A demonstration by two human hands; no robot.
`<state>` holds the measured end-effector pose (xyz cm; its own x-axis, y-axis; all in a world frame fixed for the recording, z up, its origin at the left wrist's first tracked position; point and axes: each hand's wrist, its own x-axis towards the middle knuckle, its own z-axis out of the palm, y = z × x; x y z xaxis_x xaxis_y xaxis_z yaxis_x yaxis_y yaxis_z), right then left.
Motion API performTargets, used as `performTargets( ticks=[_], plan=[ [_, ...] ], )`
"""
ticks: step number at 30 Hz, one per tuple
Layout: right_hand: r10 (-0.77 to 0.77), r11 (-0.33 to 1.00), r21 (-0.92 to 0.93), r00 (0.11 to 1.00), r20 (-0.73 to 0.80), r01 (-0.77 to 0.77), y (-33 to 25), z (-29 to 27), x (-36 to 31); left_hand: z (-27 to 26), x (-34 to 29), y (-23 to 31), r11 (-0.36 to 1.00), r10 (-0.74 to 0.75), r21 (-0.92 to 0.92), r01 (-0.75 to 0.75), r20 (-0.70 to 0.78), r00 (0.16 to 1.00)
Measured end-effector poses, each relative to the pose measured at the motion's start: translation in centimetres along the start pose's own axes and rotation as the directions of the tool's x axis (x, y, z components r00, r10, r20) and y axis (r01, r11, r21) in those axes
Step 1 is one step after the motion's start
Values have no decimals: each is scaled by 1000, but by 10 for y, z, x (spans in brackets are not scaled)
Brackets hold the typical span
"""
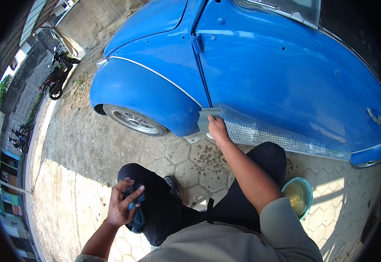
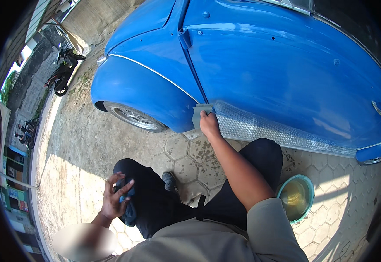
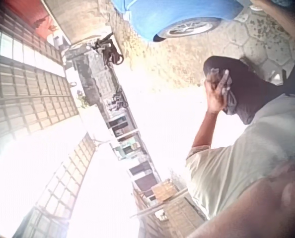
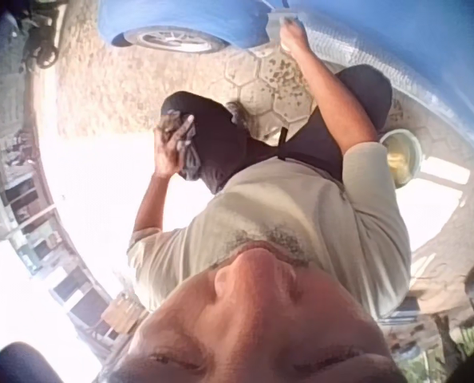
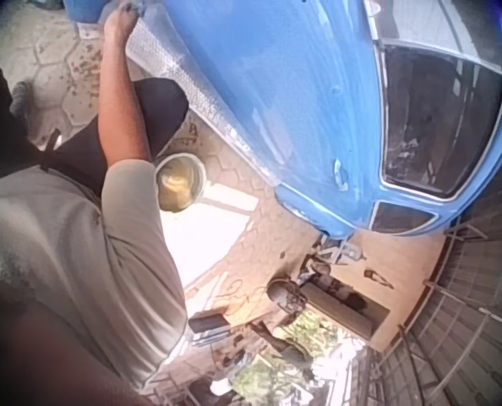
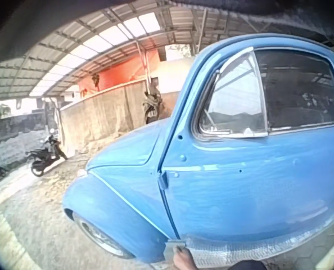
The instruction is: Sanding the exterior body of a blue car using sandpaper and a cloth.
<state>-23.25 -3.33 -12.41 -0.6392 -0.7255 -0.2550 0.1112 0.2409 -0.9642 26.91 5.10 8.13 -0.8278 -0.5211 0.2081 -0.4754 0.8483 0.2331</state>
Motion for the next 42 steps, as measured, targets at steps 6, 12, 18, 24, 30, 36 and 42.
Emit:
performTargets(
  ticks=[6,12,18,24,30,36,42],
  plan=[
    [-29,966,-255,999,40,38,32,-4,9,-20,112,-100,582,-578,-741,333,-89,812],
    [40,961,-263,981,-188,-90,69,9,12,-22,266,-175,896,-265,-444,4,-528,807],
    [100,978,-146,954,-282,-145,91,57,27,86,402,-196,946,88,316,73,-469,879],
    [167,969,-125,935,-314,-215,103,46,27,261,380,-152,767,381,497,-406,156,911],
    [210,950,-165,933,-292,-266,109,25,15,359,398,-121,675,490,395,-623,392,779],
    [179,958,-176,951,-252,-227,92,36,6,266,395,-151,762,448,425,-489,199,872],
    [-269,963,-73,924,-272,259,68,110,44,64,408,-235,920,-47,298,255,-562,826]
  ],
)
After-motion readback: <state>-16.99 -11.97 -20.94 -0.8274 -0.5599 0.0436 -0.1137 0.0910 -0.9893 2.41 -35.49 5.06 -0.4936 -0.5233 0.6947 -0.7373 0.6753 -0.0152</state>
